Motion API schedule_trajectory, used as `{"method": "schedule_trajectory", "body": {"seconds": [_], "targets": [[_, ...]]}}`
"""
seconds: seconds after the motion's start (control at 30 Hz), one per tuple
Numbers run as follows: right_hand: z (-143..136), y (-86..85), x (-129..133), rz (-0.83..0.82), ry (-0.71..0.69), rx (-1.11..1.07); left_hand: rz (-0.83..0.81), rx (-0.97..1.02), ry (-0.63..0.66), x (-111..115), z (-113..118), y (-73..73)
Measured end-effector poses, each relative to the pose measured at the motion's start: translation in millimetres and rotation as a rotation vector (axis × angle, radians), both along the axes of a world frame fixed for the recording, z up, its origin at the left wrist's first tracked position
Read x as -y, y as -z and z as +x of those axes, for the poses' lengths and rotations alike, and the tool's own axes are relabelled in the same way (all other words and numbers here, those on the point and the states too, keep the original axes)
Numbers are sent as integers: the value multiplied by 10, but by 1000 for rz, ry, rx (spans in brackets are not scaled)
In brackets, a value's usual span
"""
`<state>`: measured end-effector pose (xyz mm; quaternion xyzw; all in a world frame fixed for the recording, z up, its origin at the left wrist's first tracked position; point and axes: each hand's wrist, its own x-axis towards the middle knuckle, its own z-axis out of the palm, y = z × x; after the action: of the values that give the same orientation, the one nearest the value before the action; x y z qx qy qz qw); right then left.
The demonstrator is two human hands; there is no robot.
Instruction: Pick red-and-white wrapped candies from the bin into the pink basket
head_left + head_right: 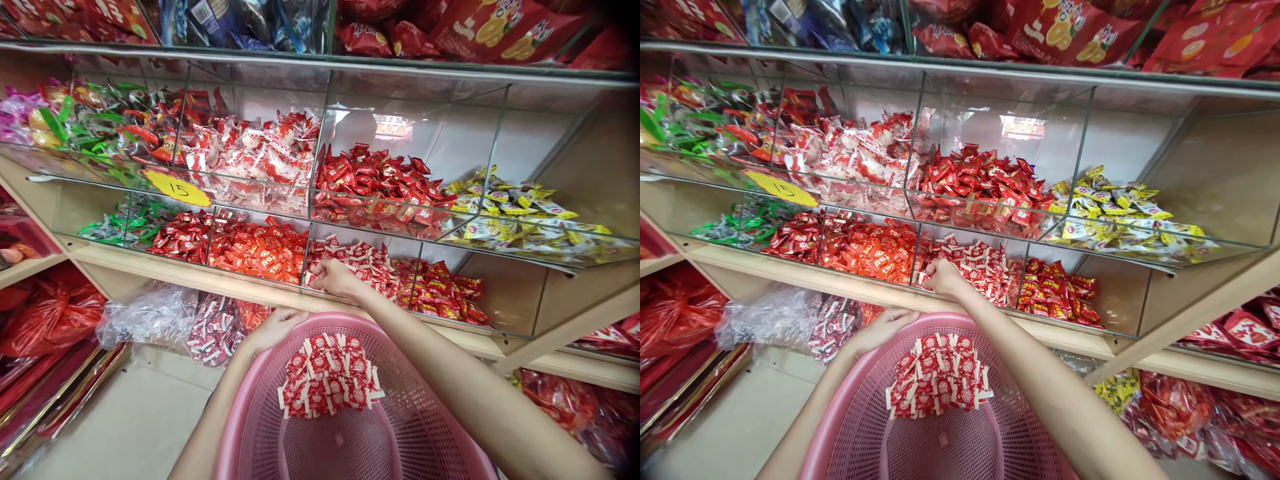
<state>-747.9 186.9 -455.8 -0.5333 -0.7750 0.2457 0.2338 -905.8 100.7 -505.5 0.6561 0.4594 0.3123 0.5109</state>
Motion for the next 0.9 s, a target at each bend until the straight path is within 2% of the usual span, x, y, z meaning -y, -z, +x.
{"method": "schedule_trajectory", "body": {"seconds": [0.1, 0.2, 0.3, 0.4, 0.47, 0.57, 0.7, 0.8, 0.9], "targets": [[33, -39, 17, 4, 10, -46, -5, -10, -7, 5, 2, -14], [130, -172, 139, 82, -4, -155, -12, -10, -9, 6, 2, -27], [307, -310, 412, 223, -98, -233, -32, 2, 16, 5, 2, -40], [522, -300, 783, 264, -213, -180, -57, 22, 41, 4, 3, -41], [649, -182, 1038, 229, -248, -121, -57, 36, 52, 0, 4, -31], [757, 91, 1401, 77, -295, -65, -16, 19, 40, -13, 2, -6], [712, 441, 1782, -95, -505, 26, 7, -17, 35, -30, 2, 23], [611, 635, 1905, -71, -665, 116, -4, -5, 53, -32, 6, 27], [542, 757, 1912, -14, -725, 171, -15, 5, 63, -29, 10, 18]]}}
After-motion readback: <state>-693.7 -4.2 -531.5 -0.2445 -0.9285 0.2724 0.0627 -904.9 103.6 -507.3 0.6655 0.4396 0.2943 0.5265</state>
